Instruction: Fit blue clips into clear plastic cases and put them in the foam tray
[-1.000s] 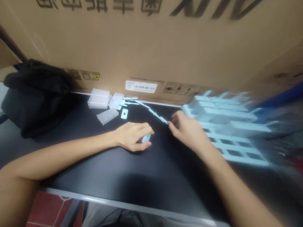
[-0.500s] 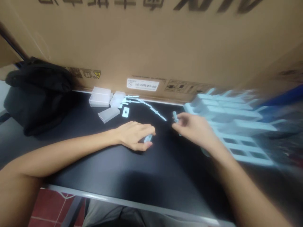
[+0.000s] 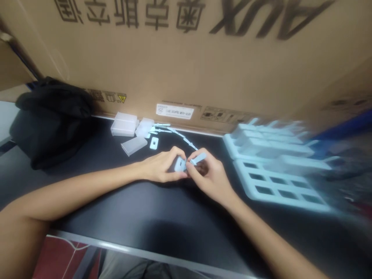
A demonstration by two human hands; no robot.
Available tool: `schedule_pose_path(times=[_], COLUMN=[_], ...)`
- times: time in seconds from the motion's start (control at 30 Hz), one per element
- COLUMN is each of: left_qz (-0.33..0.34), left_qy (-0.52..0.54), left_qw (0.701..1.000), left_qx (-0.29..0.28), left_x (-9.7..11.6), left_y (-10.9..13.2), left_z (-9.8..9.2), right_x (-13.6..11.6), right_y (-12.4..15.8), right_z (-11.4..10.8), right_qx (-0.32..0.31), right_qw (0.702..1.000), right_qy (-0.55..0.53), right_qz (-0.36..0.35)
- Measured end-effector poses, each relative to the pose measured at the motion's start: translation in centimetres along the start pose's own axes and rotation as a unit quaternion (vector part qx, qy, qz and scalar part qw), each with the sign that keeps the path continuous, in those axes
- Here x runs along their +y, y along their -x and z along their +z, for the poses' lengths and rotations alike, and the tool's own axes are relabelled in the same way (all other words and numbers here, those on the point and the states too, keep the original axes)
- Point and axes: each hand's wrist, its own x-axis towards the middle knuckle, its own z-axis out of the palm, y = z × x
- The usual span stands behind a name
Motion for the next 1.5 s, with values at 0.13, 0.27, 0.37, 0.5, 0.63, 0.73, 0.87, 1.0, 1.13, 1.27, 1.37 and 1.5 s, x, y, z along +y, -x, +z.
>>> schedule_pose_path(times=[0.13,0.27,0.37,0.5,0.63,0.73,0.87,1.0,1.13,1.27,1.37,1.5], left_qz=[0.074,0.132,0.172,0.201,0.186,0.17,0.136,0.094,0.052,0.002,-0.034,-0.054], left_qy=[0.03,0.028,0.038,0.039,0.024,0.019,0.005,0.019,0.035,0.05,0.025,-0.047], left_qw=[0.995,0.99,0.984,0.979,0.982,0.985,0.99,0.995,0.998,0.998,0.999,0.997], left_qx=[0.051,0.047,0.034,0.023,0.017,0.037,0.031,0.03,0.027,0.023,0.021,-0.013], left_x=[-0.3,-0.1,0.1,0.0,-0.1,-0.2,0.0,0.0,-0.1,0.1,0.5,1.0], left_y=[-0.5,-0.6,-0.4,-0.5,-0.7,-1.0,-1.2,-1.1,-0.9,-0.7,-0.5,-0.4], left_z=[0.3,-0.1,-0.4,-0.2,0.2,0.3,0.2,0.2,0.5,0.5,0.3,0.0], right_x=[0.3,0.2,0.0,0.2,0.4,0.6,1.0,1.4,1.2,1.0,1.1,1.6], right_y=[0.2,0.3,0.3,0.3,0.0,-0.1,-0.2,-0.3,-0.5,-0.4,0.0,0.5], right_z=[0.4,0.2,0.1,0.1,0.1,-0.1,-0.5,-1.4,-2.4,-2.4,-1.4,0.0], right_qx=[0.063,0.127,0.16,0.152,0.093,0.069,0.039,0.005,-0.009,0.021,0.01,-0.012], right_qw=[0.997,0.989,0.981,0.983,0.983,0.975,0.966,0.958,0.941,0.922,0.913,0.909], right_qy=[-0.034,-0.053,-0.052,-0.007,0.114,0.162,0.22,0.261,0.315,0.369,0.398,0.412], right_qz=[-0.014,-0.055,-0.095,-0.101,-0.113,-0.134,-0.131,-0.12,-0.123,-0.116,-0.093,-0.058])
